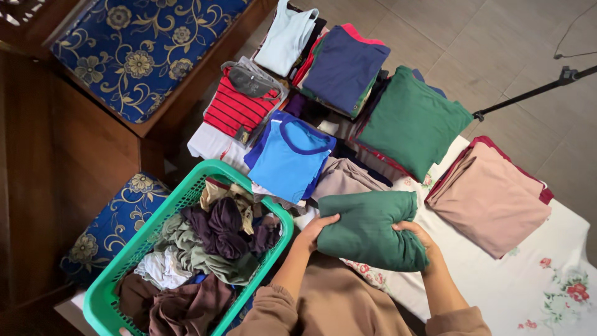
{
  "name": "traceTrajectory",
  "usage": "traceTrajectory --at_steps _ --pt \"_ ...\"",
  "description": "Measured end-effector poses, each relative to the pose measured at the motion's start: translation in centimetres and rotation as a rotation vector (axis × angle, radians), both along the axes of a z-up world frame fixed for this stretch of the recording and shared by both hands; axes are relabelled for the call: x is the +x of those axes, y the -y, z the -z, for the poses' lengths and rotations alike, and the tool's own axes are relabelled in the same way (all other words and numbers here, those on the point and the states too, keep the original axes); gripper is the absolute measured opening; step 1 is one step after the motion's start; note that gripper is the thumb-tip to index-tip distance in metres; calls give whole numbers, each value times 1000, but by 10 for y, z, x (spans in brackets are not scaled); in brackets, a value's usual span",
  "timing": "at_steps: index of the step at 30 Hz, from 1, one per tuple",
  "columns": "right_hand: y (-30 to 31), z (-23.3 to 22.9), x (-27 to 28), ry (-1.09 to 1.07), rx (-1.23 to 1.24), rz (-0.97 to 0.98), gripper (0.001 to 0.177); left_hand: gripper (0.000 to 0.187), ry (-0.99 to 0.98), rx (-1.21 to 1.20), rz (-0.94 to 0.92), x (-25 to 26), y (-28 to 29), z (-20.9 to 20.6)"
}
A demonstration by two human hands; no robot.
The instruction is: The person takes various shirts and pants from a laundry basket and folds them on a table, placing each folded item into organized stacks.
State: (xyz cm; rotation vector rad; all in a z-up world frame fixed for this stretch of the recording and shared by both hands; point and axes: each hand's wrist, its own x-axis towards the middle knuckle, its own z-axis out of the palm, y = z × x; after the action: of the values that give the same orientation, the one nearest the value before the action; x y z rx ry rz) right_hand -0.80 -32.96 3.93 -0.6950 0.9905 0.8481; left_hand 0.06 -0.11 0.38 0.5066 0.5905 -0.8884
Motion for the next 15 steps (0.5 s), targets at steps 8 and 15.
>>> traceTrajectory --at_steps 8,15 --pt "-24 3 40 -49 -114 -188 40 56 -27 90 -150 -3 -17 11" --pt "-114 -27 166 366 -220 -672 52 57 -48 283 -429 11 -73 25"
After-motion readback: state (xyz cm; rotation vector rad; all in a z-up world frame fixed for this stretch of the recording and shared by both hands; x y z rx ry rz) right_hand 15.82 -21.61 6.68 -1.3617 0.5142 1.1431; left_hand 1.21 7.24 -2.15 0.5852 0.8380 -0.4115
